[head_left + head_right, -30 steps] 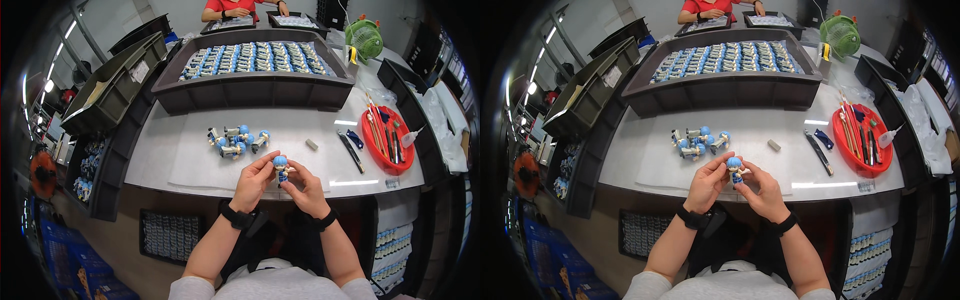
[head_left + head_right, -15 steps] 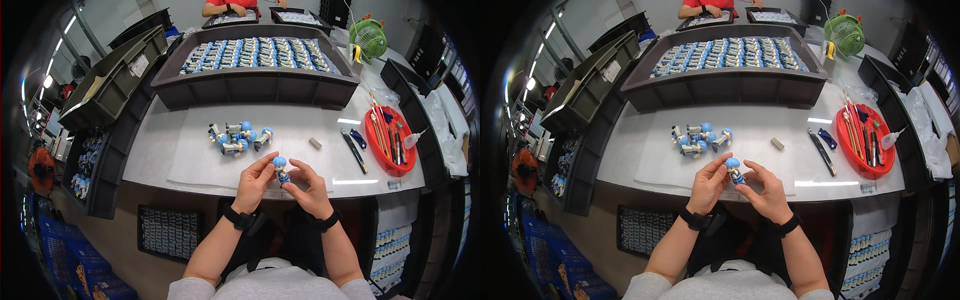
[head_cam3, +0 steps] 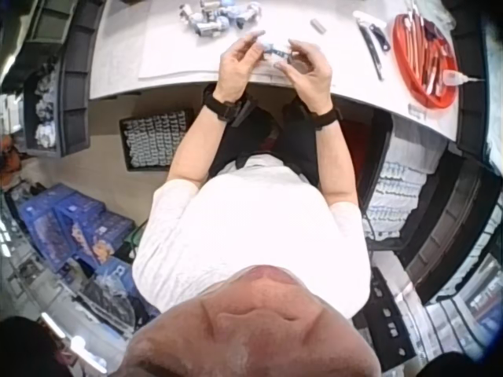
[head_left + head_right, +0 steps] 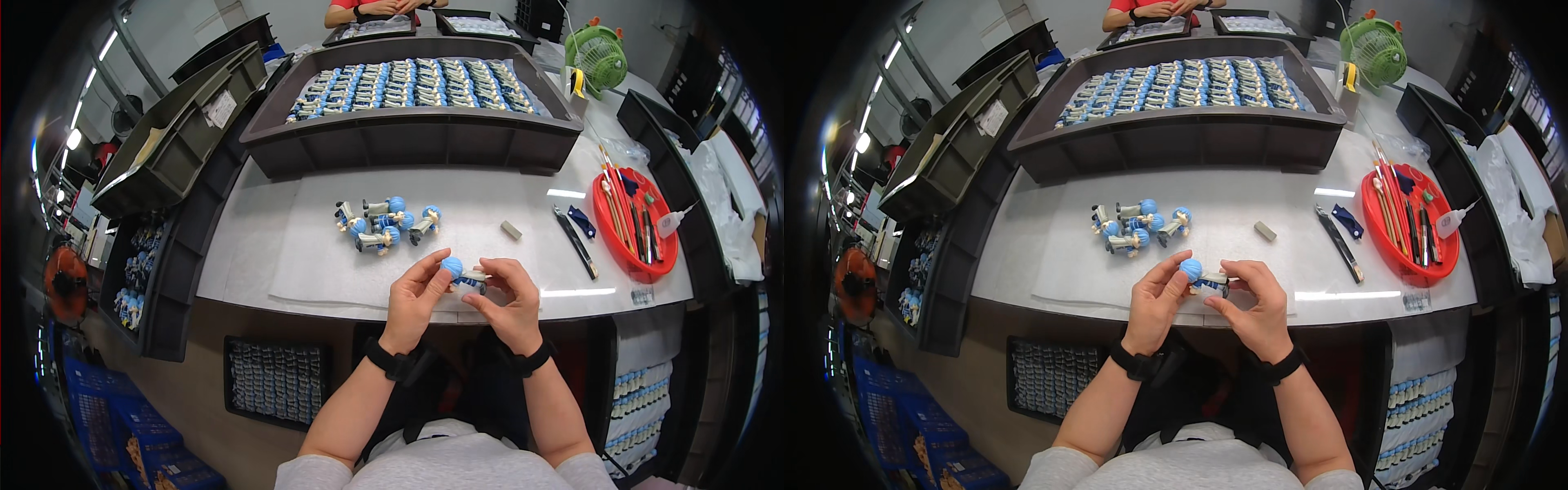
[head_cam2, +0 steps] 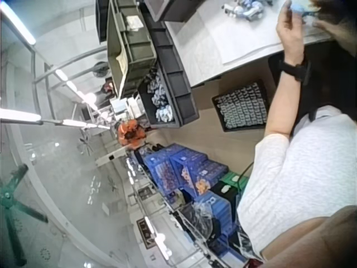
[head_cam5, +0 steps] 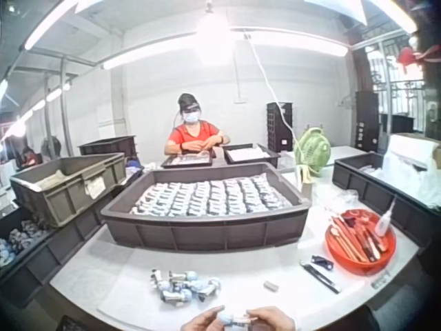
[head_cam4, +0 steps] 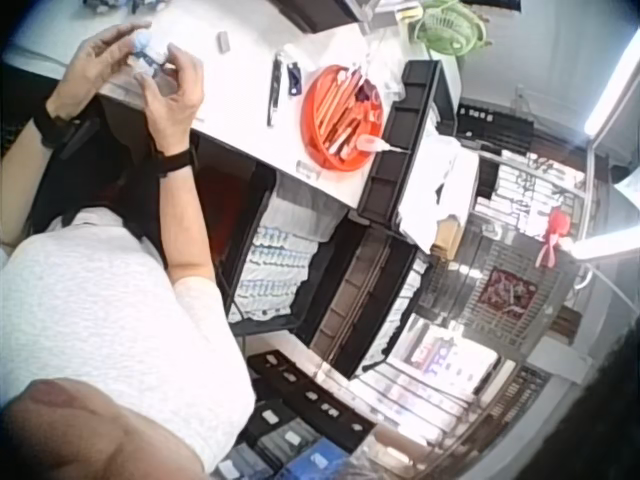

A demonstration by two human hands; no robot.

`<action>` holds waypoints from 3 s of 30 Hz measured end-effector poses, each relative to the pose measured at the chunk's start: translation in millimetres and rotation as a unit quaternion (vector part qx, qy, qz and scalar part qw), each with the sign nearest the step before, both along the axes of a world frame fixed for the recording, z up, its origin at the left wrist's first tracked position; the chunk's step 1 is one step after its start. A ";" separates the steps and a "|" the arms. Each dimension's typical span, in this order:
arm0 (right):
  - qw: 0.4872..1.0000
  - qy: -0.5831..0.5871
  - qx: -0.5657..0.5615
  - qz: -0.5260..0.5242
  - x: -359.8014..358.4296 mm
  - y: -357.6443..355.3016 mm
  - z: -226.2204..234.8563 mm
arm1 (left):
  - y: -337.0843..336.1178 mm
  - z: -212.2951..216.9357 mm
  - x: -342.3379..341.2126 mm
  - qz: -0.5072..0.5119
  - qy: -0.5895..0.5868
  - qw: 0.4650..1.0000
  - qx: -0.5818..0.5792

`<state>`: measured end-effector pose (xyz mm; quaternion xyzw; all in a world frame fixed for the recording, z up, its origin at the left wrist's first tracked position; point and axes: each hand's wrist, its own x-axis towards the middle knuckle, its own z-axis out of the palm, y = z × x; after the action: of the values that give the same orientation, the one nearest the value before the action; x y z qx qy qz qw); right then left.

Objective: The person repeatedly picks up small blue and white figurines, attaches a cylindrical piece to each, and places the assembled units into a tray. The process is repeated for multiple figurines throughout the clip.

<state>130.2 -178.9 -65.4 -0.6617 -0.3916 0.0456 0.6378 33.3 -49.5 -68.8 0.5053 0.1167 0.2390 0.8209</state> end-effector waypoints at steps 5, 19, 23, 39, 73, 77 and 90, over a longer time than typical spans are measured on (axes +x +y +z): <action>0.997 0.064 0.037 0.025 -1.0 -0.4 0.8 | 2.7 -4.0 -0.5 -0.016 -0.009 1.000 -0.005; 0.999 0.039 0.013 0.031 -0.2 -1.3 2.1 | 2.8 -6.3 -0.8 -0.013 -0.012 0.999 0.037; 0.999 0.032 0.014 0.035 0.6 -1.2 0.8 | 1.2 -0.9 0.8 -0.004 -0.001 1.000 0.016; 0.998 0.025 0.007 0.049 0.4 -1.8 1.0 | -0.5 2.1 2.8 -0.007 0.036 0.999 -0.019; 0.989 0.130 0.042 0.053 12.3 -39.5 16.8 | 0.1 0.3 -3.7 0.025 0.008 0.998 0.054; 0.980 0.124 0.138 -0.072 34.4 -127.0 22.3 | -1.2 -0.7 -0.8 0.015 0.037 0.996 0.078; 0.641 0.135 -0.284 -0.700 98.1 -512.5 -162.7 | 0.4 -0.4 0.0 0.027 0.075 0.989 0.126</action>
<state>228.3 -691.4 -228.1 -0.8734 0.3108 -0.2167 0.3058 33.2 -49.1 -69.2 0.6179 0.1604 0.2348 0.7331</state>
